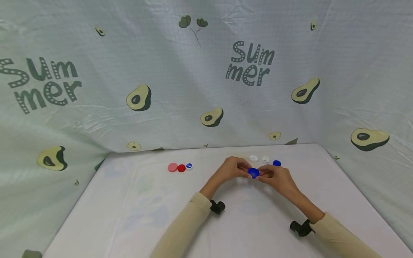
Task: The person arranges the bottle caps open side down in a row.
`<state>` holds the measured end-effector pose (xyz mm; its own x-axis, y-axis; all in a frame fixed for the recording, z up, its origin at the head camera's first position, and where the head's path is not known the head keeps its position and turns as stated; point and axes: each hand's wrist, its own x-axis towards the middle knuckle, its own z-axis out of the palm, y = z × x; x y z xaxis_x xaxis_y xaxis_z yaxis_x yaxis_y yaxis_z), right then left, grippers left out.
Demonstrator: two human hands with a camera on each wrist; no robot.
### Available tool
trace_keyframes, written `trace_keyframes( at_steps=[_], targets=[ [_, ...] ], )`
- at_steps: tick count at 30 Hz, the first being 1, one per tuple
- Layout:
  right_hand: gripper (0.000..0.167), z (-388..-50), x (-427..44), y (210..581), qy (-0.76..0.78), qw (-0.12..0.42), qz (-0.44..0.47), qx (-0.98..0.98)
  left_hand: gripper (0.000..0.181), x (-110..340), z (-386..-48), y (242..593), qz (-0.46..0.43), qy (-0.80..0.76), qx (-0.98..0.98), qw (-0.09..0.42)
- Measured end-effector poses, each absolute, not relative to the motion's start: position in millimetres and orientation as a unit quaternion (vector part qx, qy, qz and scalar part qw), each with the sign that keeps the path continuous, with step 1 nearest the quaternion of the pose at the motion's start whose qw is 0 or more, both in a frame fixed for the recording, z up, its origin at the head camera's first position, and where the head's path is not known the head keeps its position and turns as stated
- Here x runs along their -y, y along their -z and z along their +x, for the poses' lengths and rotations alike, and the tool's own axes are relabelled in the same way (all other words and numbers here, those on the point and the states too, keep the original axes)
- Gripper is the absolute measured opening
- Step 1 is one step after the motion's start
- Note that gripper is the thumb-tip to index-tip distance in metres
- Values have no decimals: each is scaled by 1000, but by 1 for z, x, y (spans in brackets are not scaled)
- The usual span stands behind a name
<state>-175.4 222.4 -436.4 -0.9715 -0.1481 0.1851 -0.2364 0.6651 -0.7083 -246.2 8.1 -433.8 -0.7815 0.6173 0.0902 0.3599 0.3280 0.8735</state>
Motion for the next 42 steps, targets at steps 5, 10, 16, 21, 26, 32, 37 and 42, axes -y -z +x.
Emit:
trace_keyframes(
  at_steps=[5,10,16,21,26,32,37,42],
  targets=[
    [31,-175,-220,436,-399,59,111,908,30,-5,-244,428,304,-471,-818,125],
    [34,-173,-216,438,-401,88,119,904,30,-2,-242,426,311,-463,-822,116],
    [30,-169,-208,441,-419,146,168,880,30,7,-236,425,307,-465,-822,119],
    [29,-167,-201,441,-379,225,241,865,29,17,-229,420,297,-483,-816,115],
    [38,-170,-195,443,-344,277,299,846,29,25,-224,418,297,-503,-804,115],
    [23,-172,-187,442,-295,318,337,835,30,32,-218,420,283,-547,-778,122],
    [23,-173,-178,436,-264,335,331,842,30,39,-216,423,275,-586,-752,125],
    [38,-176,-167,437,-295,333,308,841,30,48,-214,424,269,-604,-741,114]
  ],
)
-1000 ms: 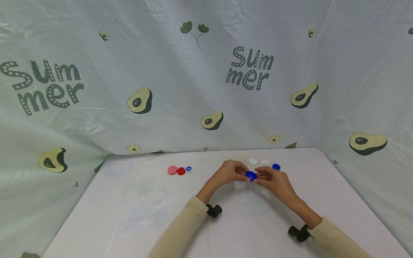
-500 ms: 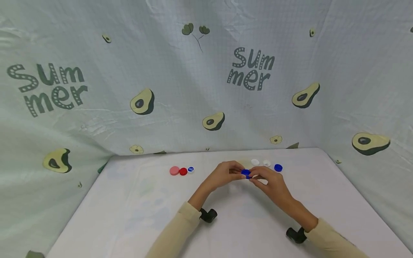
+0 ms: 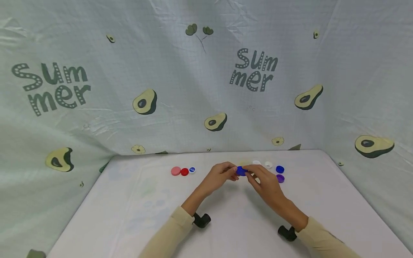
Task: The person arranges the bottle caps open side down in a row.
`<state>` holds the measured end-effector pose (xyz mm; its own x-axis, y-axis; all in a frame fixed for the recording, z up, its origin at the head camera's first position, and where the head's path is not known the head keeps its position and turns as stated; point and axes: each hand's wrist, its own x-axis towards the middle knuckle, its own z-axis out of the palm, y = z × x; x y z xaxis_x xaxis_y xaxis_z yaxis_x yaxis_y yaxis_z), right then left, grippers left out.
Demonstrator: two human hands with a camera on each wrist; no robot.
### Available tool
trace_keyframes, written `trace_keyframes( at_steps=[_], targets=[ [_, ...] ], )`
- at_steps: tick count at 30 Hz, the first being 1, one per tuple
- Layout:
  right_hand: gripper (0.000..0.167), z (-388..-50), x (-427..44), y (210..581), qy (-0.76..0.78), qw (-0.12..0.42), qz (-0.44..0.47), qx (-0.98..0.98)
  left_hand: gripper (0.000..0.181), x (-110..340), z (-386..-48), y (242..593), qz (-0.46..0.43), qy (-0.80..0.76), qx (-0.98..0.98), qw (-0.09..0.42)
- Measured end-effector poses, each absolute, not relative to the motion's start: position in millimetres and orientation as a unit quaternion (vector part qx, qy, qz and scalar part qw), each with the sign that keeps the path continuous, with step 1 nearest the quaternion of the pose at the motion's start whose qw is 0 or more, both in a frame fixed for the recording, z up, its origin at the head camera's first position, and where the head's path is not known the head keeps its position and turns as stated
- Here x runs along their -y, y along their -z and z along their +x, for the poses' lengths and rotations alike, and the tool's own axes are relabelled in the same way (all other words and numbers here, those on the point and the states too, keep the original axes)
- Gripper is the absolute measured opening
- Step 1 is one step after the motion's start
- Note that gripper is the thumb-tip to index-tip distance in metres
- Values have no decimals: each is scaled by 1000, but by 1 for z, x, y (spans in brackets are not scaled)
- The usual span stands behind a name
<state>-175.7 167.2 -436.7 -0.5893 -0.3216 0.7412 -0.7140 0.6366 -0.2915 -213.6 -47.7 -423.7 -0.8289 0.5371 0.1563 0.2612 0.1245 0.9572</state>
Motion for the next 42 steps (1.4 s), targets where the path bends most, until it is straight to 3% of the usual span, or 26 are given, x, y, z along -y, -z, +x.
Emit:
trace_keyframes(
  at_steps=[5,11,17,23,30,42],
  targets=[
    [39,-176,-157,436,-355,306,270,841,26,52,-209,425,265,-587,-762,62],
    [42,-178,-146,427,-405,223,231,856,23,56,-207,423,265,-545,-795,-2],
    [55,-179,-139,423,-392,194,237,867,24,63,-206,421,254,-543,-801,-9],
    [51,-181,-135,423,-390,187,225,873,30,69,-204,419,252,-533,-808,-7],
    [47,-190,-130,422,-412,173,234,863,43,82,-206,420,262,-502,-823,-38],
    [46,-209,-108,426,-438,145,265,847,49,107,-217,414,293,-494,-814,-82]
  ],
)
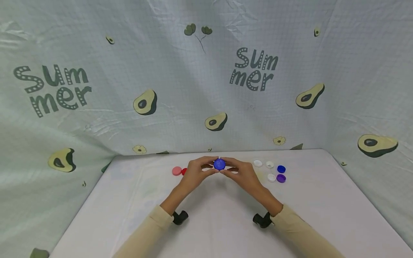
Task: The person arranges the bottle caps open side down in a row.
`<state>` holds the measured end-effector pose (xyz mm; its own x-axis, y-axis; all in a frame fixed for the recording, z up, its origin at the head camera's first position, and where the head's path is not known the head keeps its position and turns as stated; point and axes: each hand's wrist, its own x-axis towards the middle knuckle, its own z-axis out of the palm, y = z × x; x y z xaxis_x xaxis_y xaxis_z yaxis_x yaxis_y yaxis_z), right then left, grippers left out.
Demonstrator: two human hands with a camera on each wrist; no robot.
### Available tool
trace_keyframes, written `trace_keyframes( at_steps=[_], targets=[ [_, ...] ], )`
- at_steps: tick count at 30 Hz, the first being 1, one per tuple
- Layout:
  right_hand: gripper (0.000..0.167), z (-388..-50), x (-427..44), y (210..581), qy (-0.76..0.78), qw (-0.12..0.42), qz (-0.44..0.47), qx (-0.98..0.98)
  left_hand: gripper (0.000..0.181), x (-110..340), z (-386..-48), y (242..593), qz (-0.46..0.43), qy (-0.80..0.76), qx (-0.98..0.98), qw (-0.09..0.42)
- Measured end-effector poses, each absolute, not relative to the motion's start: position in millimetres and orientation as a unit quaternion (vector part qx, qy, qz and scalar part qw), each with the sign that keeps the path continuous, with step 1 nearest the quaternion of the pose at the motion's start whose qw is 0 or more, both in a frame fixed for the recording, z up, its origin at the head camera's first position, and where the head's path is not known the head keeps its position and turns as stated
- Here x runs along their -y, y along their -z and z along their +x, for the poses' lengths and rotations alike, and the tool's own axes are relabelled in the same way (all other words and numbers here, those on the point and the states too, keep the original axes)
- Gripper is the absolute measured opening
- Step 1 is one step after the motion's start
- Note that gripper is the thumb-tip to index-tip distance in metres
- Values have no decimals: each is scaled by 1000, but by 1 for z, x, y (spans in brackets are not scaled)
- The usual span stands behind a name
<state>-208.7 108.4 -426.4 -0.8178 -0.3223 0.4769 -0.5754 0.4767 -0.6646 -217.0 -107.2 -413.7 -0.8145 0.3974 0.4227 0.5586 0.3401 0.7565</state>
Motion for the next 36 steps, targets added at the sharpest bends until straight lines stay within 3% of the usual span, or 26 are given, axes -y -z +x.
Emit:
trace_keyframes(
  at_steps=[9,22,36],
  targets=[
    [44,-215,-96,423,-455,145,295,828,43,124,-219,418,-284,544,786,78],
    [45,-223,-95,415,-437,72,316,839,42,144,-223,403,-300,441,842,79],
    [42,-228,-81,420,-447,117,330,823,44,155,-228,394,-326,419,845,58]
  ],
)
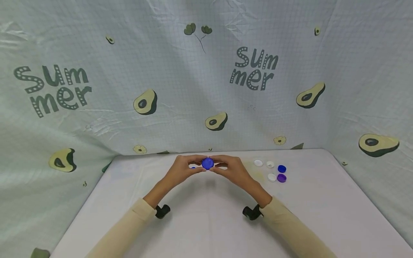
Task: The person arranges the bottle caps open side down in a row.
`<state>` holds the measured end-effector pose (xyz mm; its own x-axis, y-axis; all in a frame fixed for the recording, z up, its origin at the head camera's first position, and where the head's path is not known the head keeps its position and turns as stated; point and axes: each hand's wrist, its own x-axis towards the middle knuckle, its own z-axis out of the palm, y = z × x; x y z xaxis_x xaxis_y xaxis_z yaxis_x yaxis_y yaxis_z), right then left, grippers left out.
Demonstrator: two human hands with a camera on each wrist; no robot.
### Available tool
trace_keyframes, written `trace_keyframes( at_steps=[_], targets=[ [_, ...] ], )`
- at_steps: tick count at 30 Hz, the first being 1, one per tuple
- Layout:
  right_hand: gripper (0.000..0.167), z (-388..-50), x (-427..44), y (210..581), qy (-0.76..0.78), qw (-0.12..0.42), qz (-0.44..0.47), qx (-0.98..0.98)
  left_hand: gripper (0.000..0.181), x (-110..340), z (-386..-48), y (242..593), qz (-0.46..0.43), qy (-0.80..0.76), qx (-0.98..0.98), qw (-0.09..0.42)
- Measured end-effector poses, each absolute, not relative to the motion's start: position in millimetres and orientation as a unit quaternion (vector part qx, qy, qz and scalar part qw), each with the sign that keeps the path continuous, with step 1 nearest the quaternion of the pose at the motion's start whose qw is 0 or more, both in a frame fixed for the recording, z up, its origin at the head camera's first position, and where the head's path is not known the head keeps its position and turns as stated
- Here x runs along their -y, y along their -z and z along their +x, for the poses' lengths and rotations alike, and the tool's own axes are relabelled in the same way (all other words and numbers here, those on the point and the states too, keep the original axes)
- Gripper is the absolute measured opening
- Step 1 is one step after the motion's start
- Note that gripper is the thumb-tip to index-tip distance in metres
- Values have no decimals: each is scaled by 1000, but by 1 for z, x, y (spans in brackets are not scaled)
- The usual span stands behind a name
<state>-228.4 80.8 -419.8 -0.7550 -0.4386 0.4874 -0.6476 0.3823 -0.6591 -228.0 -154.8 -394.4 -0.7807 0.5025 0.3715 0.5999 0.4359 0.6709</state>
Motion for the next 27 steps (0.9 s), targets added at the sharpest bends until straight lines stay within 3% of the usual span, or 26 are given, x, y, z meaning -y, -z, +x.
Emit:
trace_keyframes(
  at_steps=[13,20,27],
  targets=[
    [43,-232,-65,421,-478,153,325,801,45,165,-235,388,-316,432,844,46],
    [41,-234,-55,423,-522,163,278,790,35,163,-236,389,-247,508,823,58],
    [38,-231,-48,423,-540,162,241,790,33,160,-234,397,-237,557,794,61]
  ],
)
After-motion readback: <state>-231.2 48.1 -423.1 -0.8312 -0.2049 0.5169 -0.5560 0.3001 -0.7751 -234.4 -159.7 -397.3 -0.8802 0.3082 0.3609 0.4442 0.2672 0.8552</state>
